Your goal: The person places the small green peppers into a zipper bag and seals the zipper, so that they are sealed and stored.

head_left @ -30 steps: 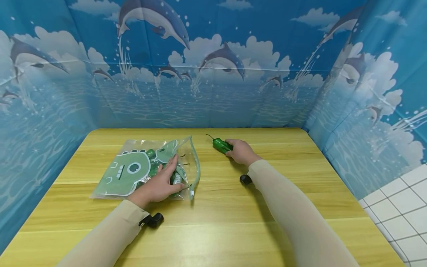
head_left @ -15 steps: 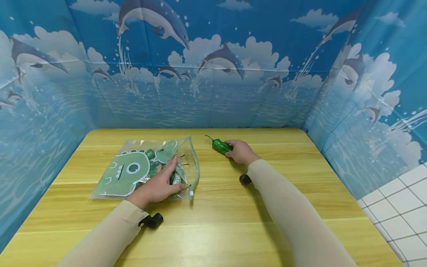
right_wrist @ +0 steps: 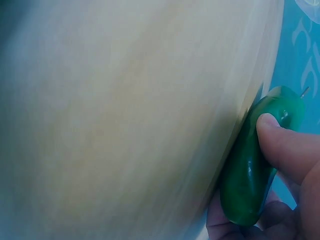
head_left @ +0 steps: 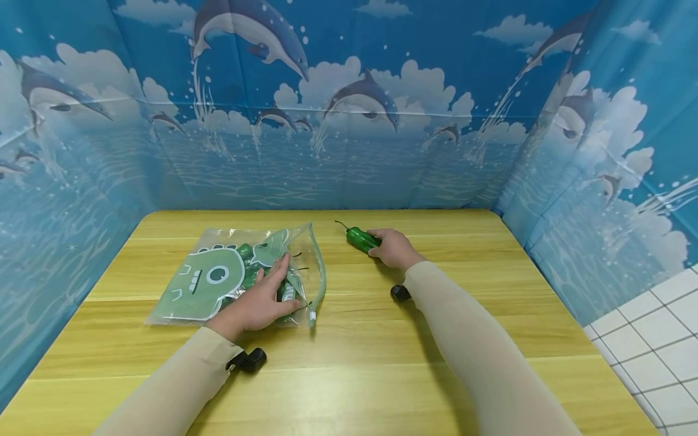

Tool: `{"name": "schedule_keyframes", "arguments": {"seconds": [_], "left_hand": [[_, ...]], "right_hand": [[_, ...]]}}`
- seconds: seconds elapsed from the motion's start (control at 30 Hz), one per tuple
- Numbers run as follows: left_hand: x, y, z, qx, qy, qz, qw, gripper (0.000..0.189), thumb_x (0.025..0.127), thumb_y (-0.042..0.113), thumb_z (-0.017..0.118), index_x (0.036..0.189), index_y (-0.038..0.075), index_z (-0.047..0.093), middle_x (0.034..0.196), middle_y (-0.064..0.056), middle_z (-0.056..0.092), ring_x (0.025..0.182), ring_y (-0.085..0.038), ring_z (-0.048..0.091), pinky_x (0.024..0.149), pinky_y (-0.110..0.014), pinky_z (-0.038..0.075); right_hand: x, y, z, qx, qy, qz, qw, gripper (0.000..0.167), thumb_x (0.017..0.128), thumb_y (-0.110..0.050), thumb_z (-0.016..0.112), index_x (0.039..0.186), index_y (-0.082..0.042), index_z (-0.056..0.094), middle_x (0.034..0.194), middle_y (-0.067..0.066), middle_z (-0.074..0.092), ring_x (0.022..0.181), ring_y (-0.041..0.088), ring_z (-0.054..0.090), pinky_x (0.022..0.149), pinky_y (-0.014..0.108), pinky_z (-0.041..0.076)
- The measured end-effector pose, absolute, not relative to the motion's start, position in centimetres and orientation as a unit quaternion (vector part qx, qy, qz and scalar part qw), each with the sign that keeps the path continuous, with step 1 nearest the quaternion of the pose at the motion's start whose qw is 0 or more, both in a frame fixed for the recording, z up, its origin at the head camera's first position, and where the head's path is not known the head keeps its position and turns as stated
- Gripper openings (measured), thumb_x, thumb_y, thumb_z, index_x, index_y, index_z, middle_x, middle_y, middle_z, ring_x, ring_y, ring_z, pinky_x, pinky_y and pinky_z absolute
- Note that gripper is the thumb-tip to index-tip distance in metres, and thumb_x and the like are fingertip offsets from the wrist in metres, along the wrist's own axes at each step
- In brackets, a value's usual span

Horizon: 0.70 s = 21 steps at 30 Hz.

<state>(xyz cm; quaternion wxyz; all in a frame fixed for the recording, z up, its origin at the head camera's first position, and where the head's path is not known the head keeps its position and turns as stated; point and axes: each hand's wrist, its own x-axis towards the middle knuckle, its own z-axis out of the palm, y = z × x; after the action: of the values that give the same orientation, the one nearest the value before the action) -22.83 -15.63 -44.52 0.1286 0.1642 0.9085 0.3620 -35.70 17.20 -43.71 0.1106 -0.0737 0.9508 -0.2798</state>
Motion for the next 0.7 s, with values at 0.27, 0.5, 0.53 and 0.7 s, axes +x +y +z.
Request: {"name": "schedule_keyframes", "arguments": {"seconds": [0.27, 0.5, 0.53, 0.7], "left_hand": [[-22.84, -15.68, -44.46, 0.16, 0.908, 0.364, 0.132, 0.108, 0.099, 0.05, 0.067, 0.171, 0.02, -0.007, 0.178, -0.01, -0.008, 0.159, -0.049, -0.018, 0.126, -0.072, -0.004], [-22.92, -15.71, -44.49, 0.162, 0.907, 0.366, 0.135, 0.107, 0.099, 0.05, 0.067, 0.17, 0.02, -0.007, 0.178, -0.01, -0.008, 0.16, -0.048, -0.019, 0.126, -0.072, -0.005], [-22.94, -15.71, -44.49, 0.162, 0.907, 0.365, 0.134, 0.107, 0.099, 0.05, 0.067, 0.17, 0.02, -0.007, 0.178, -0.01, -0.008, 0.16, -0.047, -0.018, 0.126, -0.071, -0.005], [-23.01, -15.69, -44.49, 0.164, 0.908, 0.363, 0.133, 0.107, 0.099, 0.049, 0.067, 0.171, 0.019, -0.007, 0.178, -0.009, -0.008, 0.161, -0.046, -0.017, 0.127, -0.071, -0.004]], "right_hand": [[-35.7, 17.2, -43.62, -0.071, 0.948, -0.288, 0.112, 0.065, 0.103, -0.02, 0.069, 0.163, -0.019, 0.043, 0.166, 0.014, 0.044, 0.144, 0.036, 0.05, 0.118, 0.053, 0.044], [-35.71, 17.22, -43.62, -0.068, 0.947, -0.294, 0.114, 0.065, 0.103, -0.02, 0.069, 0.163, -0.019, 0.043, 0.166, 0.015, 0.043, 0.144, 0.037, 0.05, 0.117, 0.053, 0.044], [-35.71, 17.23, -43.62, -0.067, 0.946, -0.294, 0.115, 0.065, 0.103, -0.02, 0.069, 0.163, -0.019, 0.043, 0.166, 0.015, 0.043, 0.144, 0.037, 0.05, 0.117, 0.053, 0.044], [-35.78, 17.28, -43.63, -0.062, 0.945, -0.297, 0.119, 0.066, 0.103, -0.02, 0.069, 0.163, -0.02, 0.043, 0.166, 0.015, 0.043, 0.142, 0.037, 0.051, 0.116, 0.052, 0.045]]}}
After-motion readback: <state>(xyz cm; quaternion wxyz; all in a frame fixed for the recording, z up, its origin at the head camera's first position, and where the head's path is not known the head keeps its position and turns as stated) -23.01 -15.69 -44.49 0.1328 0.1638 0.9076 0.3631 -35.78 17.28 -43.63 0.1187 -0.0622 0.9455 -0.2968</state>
